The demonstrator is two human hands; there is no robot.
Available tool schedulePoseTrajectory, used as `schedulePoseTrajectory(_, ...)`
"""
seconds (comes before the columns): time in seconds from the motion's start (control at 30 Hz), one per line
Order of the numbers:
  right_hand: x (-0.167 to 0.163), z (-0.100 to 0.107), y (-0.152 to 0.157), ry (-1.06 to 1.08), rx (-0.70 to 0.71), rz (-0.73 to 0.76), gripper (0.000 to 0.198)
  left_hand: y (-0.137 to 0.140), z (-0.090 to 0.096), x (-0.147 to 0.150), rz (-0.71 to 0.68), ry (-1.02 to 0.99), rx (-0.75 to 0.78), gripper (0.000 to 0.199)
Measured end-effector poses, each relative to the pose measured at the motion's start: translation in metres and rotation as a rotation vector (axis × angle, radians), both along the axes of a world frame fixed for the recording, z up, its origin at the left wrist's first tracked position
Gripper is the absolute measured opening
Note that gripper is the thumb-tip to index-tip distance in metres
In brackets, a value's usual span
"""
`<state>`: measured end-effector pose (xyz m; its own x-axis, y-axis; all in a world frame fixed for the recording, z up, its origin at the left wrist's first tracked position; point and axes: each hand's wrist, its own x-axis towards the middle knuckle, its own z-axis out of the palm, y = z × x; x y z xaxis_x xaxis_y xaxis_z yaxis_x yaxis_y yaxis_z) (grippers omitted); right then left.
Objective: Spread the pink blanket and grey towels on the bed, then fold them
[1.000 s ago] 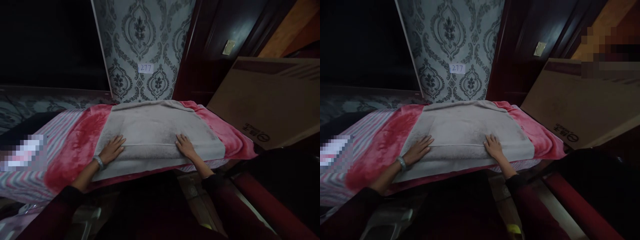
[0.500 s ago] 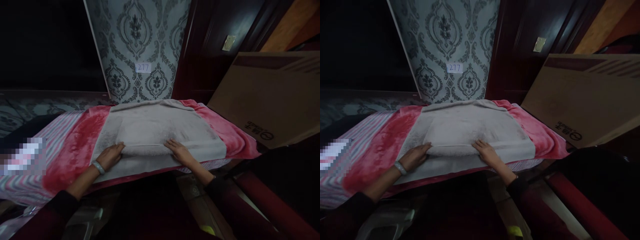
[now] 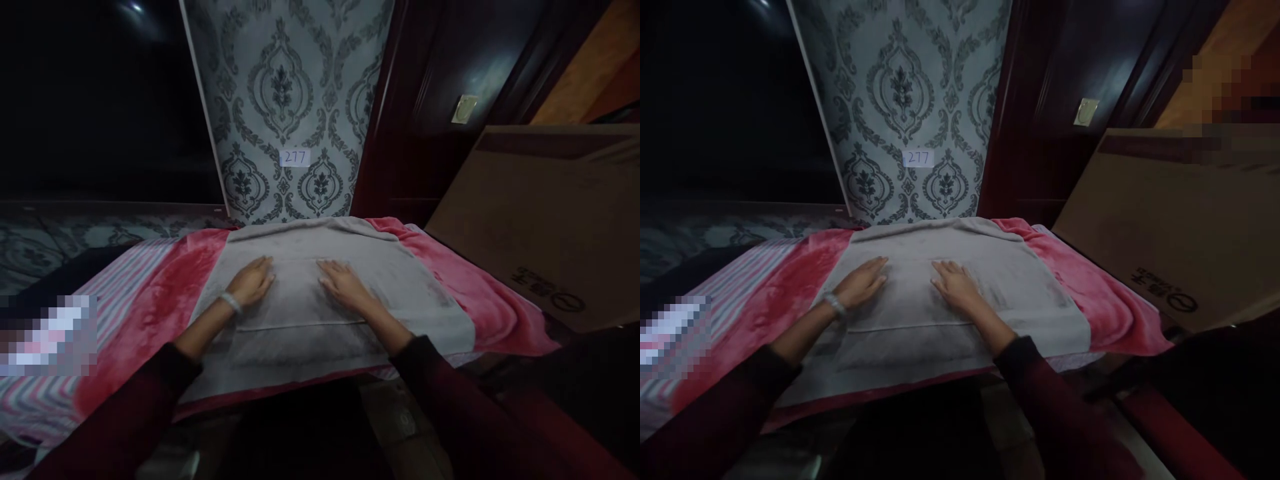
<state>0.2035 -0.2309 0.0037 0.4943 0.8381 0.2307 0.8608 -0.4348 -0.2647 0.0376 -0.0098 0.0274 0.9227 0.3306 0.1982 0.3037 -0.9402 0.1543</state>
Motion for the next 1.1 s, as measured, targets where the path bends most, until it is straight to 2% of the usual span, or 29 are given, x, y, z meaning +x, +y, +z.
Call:
schedulePoseTrajectory(0.07,0.010,-0.001,0.038,-0.025,-0.019,-0.100,0.055,-0.001,-0.001,0.041,0.084,0.022,0.024,0.064)
schedulePoseTrajectory(0.17,0.024,-0.029,0.067,-0.050,-0.057,-0.158,0.056,-0.006,-0.031,0.075,0.142,0.116,0.042,0.063)
schedulePoseTrajectory(0.27,0.033,-0.066,0.070,-0.042,-0.097,-0.146,0.055,-0.007,-0.072,0.081,0.142,0.197,0.032,0.064)
schedulePoseTrajectory(0.37,0.038,-0.084,0.067,-0.044,-0.090,-0.149,0.055,-0.004,-0.091,0.079,0.143,0.178,0.026,0.066)
schedulePoseTrajectory(0.53,0.039,-0.077,0.068,-0.031,-0.107,-0.191,0.057,0.002,-0.082,0.075,0.171,0.151,0.016,0.065)
schedulePoseTrajectory(0.7,0.043,-0.073,0.050,0.027,-0.155,-0.392,0.062,0.008,-0.075,0.058,0.329,0.135,0.004,0.063)
schedulePoseTrajectory(0.77,0.051,-0.075,0.037,0.093,-0.119,-0.469,0.066,0.014,-0.075,0.050,0.382,0.062,-0.041,0.062)
schedulePoseTrajectory(0.83,0.062,-0.078,0.023,0.203,-0.013,-0.516,0.069,0.023,-0.076,0.042,0.428,-0.067,-0.165,0.061)
schedulePoseTrajectory(0.97,0.084,-0.081,0.001,0.397,0.155,-0.543,0.064,0.047,-0.076,0.028,0.478,-0.357,-0.566,0.063)
schedulePoseTrajectory(1.1,0.093,-0.080,-0.012,0.449,0.220,-0.490,0.057,0.057,-0.073,0.012,0.418,-0.406,-0.738,0.059)
